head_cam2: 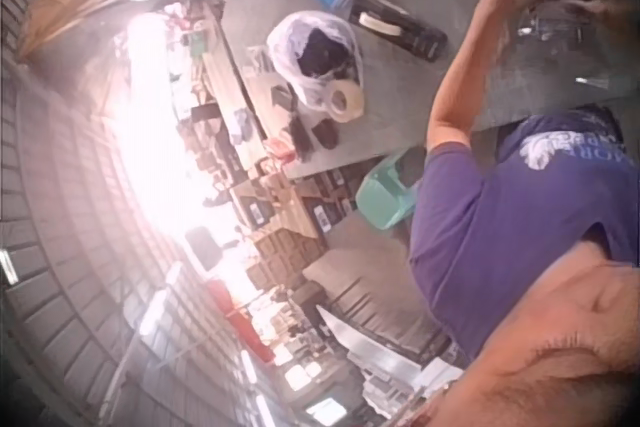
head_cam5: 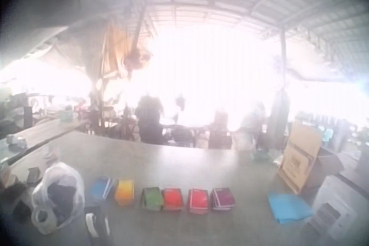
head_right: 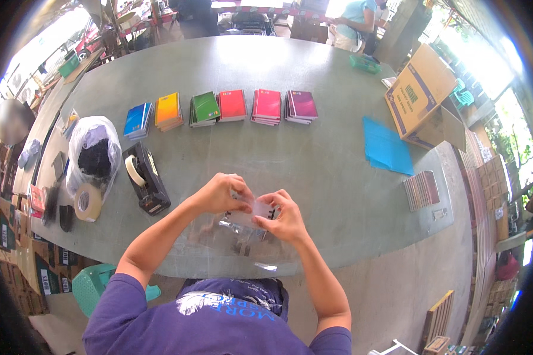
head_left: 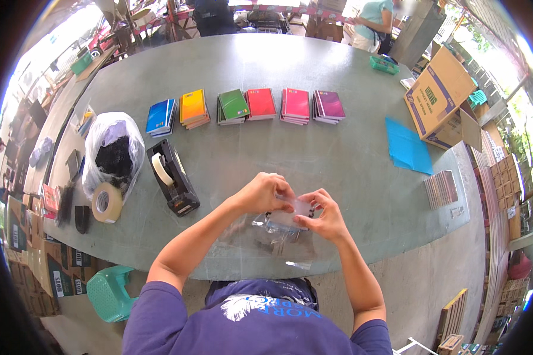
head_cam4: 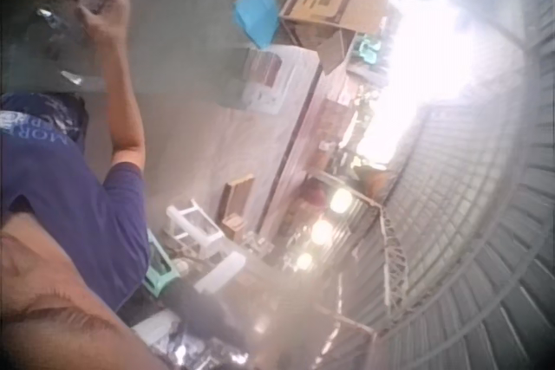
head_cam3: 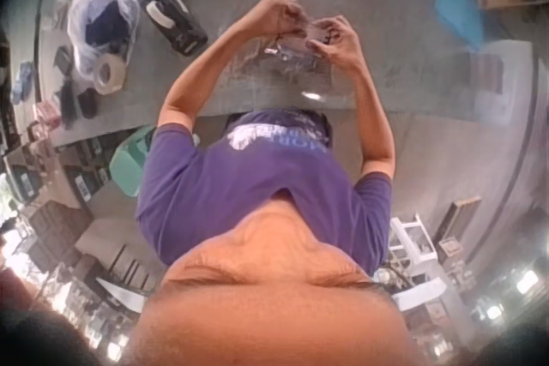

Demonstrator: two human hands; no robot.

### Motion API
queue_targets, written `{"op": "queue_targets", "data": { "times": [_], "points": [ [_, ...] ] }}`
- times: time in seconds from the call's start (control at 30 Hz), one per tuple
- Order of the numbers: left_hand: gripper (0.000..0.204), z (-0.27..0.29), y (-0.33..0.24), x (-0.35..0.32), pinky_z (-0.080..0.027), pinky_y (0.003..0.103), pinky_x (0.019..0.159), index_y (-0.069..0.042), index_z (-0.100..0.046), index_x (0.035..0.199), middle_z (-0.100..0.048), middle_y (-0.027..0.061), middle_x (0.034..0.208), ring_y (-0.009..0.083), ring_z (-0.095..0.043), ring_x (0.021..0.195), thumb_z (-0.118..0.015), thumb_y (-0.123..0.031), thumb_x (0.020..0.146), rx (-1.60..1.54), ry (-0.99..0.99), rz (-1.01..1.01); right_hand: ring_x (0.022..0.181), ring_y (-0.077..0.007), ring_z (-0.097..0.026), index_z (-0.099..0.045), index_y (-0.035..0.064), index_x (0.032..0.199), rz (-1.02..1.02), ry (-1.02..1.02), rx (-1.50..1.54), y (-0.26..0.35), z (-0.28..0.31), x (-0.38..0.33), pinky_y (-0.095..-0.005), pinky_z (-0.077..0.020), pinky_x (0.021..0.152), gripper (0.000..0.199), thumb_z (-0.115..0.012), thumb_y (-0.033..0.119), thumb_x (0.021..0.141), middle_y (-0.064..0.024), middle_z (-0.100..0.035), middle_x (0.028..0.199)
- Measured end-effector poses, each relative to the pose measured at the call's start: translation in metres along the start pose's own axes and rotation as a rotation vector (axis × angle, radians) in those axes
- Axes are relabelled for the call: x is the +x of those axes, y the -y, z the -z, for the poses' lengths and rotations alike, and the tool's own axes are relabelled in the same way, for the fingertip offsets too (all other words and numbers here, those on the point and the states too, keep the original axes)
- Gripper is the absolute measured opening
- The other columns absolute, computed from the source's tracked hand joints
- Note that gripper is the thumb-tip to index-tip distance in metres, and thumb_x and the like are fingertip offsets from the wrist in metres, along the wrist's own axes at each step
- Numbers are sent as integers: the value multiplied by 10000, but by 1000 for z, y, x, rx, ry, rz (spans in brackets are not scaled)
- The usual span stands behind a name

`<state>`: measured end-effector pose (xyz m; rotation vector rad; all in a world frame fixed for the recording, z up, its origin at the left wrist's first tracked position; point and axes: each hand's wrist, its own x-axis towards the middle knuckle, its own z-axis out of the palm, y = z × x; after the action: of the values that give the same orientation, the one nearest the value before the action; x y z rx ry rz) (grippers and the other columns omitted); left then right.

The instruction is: The person repeatedly picks up stacks of colorful notebooks, places them into clear plastic bags, and seals the bags with tape. The wrapped bundles are set aside on the table.

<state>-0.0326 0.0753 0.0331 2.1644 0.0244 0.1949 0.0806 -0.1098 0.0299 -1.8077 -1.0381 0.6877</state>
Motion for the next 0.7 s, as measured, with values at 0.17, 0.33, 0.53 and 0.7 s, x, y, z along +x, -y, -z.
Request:
{"op": "queue_targets", "data": {
  "times": [0.17, 0.33, 0.53, 0.7],
  "points": [
    [240, -11, -32, -5, -482, 359, 723, -58, -662, 913, -617, 93, 850, 266, -575, 834, -710, -129, 689, 564, 67, -148, 902, -252, -528, -652, 52, 913, 193, -66, -374, 11, -4, 8, -346, -453, 805, 285, -714, 121, 644, -70, -580, 919],
    [310, -28, -45, -43, -490, 359, 781, 17, -625, 964, -599, 127, 938, 273, -553, 956, -627, -132, 692, 814, -71, -207, 1020, -300, -532, -623, -12, 982, 256, 92, -759, 42, -13, -6, -388, -402, 931, 241, -559, 57, 761, -112, -589, 1000],
    [320, -56, -16, -69, -478, 400, 870, -9, -627, 994, -609, 104, 1030, 271, -548, 1032, -616, -112, 691, 718, -399, -382, 1317, -275, -349, -494, 7, 1269, 443, 64, -749, 38, -6, -25, -424, -255, 1086, 403, -486, 111, 880, -150, -427, 1372],
    [352, -80, 16, -82, -376, 440, 981, -99, -621, 1108, -532, 91, 1178, 271, -471, 1148, -649, -174, 765, 825, -690, -373, 1359, -263, -278, -445, 57, 1329, 581, 218, -655, 2, -16, 1, -421, -221, 1112, 452, -525, 178, 901, -108, -365, 1432]
  ]
}}
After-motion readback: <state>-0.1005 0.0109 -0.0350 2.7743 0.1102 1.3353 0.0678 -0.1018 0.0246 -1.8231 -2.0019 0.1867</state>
